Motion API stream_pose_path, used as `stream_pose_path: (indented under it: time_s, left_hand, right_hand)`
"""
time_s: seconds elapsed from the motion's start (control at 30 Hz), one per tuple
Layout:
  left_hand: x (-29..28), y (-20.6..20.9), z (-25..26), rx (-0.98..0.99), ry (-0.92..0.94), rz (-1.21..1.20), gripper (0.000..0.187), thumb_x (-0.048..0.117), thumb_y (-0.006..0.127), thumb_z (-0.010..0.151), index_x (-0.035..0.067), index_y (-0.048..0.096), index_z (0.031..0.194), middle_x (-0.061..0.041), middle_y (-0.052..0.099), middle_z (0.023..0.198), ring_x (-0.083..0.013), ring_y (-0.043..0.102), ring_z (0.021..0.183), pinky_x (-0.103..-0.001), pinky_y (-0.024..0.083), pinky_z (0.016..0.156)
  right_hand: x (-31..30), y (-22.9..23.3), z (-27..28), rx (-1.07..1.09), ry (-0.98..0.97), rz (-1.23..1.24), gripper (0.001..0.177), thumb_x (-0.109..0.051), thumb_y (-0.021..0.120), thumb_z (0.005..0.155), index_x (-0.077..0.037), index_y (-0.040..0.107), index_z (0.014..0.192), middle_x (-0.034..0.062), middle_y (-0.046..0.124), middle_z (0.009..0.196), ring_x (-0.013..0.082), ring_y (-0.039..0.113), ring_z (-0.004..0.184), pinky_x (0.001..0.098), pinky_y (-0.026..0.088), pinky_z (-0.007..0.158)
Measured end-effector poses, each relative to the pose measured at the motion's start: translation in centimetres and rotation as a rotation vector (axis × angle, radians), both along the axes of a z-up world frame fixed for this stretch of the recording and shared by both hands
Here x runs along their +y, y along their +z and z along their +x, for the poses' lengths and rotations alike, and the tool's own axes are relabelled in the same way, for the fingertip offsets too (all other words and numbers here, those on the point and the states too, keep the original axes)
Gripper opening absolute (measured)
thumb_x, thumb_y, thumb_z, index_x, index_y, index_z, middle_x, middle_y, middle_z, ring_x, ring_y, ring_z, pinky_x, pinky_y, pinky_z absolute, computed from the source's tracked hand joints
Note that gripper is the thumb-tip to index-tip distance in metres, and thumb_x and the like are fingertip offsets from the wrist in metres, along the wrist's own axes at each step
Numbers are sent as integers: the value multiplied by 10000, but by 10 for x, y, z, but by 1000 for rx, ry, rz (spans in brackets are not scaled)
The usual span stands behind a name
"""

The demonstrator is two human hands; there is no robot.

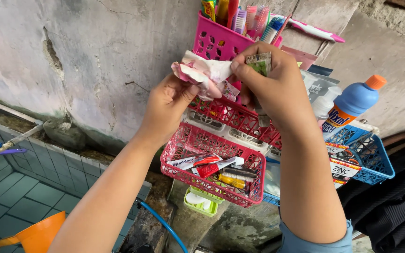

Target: Organize various toiletries and cleaning supplies on a set of bathroom shelves.

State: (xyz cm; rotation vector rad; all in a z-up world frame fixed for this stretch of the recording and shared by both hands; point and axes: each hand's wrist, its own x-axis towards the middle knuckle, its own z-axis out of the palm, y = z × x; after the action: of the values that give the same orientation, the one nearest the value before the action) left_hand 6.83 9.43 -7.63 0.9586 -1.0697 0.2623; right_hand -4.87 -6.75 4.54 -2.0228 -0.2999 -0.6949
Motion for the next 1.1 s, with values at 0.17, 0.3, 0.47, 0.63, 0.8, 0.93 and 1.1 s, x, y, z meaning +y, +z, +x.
stream_pose_path:
  time_s: [0.17, 0.3, 0.47, 0.63, 0.8, 0.93, 1.1]
  left_hand:
    - [3, 6, -9, 85, -120, 51, 320, 196, 571, 1093, 11, 589, 1354, -46, 692, 1280, -140, 641, 1231, -313, 500, 1112]
    - [1, 4, -11, 106, -107, 11, 304, 187, 577, 1092, 14, 587, 1343, -38, 681, 1270, -123, 633, 1215, -306, 497, 1101]
    - [-11, 12, -25, 180, 19, -118, 196, 157, 659, 1072, 2, 611, 1181, -53, 709, 1128, -102, 664, 1058, -277, 534, 976]
    - [-12, 26, -30, 192, 15, -78, 185, 165, 684, 1056, -6, 652, 1117, -44, 726, 1065, -94, 668, 998, -265, 548, 930]
    - [-6, 27, -17, 116, 203, 51, 224, 195, 589, 1091, 11, 680, 1180, -7, 744, 1080, -56, 668, 1018, -232, 539, 934]
    - [-8, 21, -6, 28, 513, 40, 198, 135, 567, 1087, 40, 647, 1241, -46, 714, 1102, -118, 647, 981, -286, 537, 891]
    - [-5, 15, -1, -193, 835, 84, 203, 40, 571, 1061, 64, 642, 1250, -92, 700, 1141, -241, 667, 1046, -377, 534, 946]
  right_hand:
    - [-6, -8, -3, -125, 44, -159, 102, -119, 682, 1014, -33, 628, 1027, -8, 660, 934, 20, 596, 800, 211, 466, 678]
    - [-5, -11, -11, -96, 32, -184, 141, -124, 682, 1006, -25, 605, 1070, 38, 681, 1046, 83, 615, 860, 255, 492, 727]
    - [13, -17, -15, -466, -111, -697, 434, -192, 842, 853, -42, 578, 1162, 131, 708, 1165, 240, 678, 1028, 331, 556, 831]
    - [-4, -30, 1, -523, -268, -771, 440, -194, 851, 875, -63, 606, 1216, 162, 725, 1141, 324, 715, 999, 377, 567, 791]
    - [-27, -22, -3, -389, -279, -639, 325, -141, 792, 959, -52, 630, 1227, 152, 755, 1015, 302, 772, 906, 372, 594, 771]
    - [-15, -19, -1, -310, -418, -743, 287, -197, 788, 928, -55, 693, 1159, 178, 749, 929, 353, 739, 814, 427, 567, 694]
    - [5, -33, 20, -325, -539, -788, 267, -259, 760, 923, -83, 734, 1121, 173, 750, 915, 382, 719, 781, 478, 556, 667]
